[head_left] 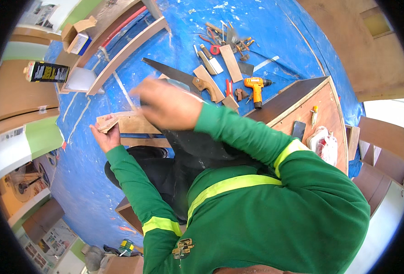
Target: The person sits on the floor and assembles small wooden pieces into a drawer-like structure. They use a hammer to tap pieces together, a hand saw to cut a piece of wood, and a pencil to mark measurements. The person repeatedly fits and adjusts the wooden components.
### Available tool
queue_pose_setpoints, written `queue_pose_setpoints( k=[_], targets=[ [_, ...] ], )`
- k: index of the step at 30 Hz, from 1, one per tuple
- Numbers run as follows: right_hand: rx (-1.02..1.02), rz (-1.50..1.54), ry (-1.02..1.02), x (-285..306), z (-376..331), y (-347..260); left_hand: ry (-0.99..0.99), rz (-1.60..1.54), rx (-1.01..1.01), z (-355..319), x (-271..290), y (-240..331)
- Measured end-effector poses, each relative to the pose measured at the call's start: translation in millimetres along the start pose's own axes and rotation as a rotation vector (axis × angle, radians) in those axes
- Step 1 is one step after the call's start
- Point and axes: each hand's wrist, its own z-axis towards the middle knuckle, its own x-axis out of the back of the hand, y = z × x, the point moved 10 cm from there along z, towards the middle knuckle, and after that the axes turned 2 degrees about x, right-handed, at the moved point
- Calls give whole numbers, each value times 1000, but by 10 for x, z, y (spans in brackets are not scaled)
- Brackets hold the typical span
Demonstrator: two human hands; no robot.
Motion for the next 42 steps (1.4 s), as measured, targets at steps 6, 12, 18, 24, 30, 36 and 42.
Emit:
queue_pose_setpoints(
  k=[6, 12, 18, 24, 30, 36, 42],
  targets=[
    [-958, -180, 103, 1222, -1840, 3185, -54, 24, 146, -234, -137, -318],
    [-1505, -275, 105, 1503, -4162, 4586, 27, 127, 231, -483, 90, -220],
    [-1553, -373, -440, 472, -4649, 4502, -9, 189, 295, -443, 726, 76],
    [-1617, -363, -440, -99, -4699, 4257, 55, 346, 165, -665, 647, 215],
    [-1457, -139, -175, 181, -4437, 4218, 108, 632, -57, -693, 392, 534],
    [-1384, 384, 232, 791, -3694, 4124, -109, 585, -79, -473, -201, 566],
    [-888, 674, 357, 840, -1174, 2647, -312, 478, 14, -352, -953, 247]
  ],
)
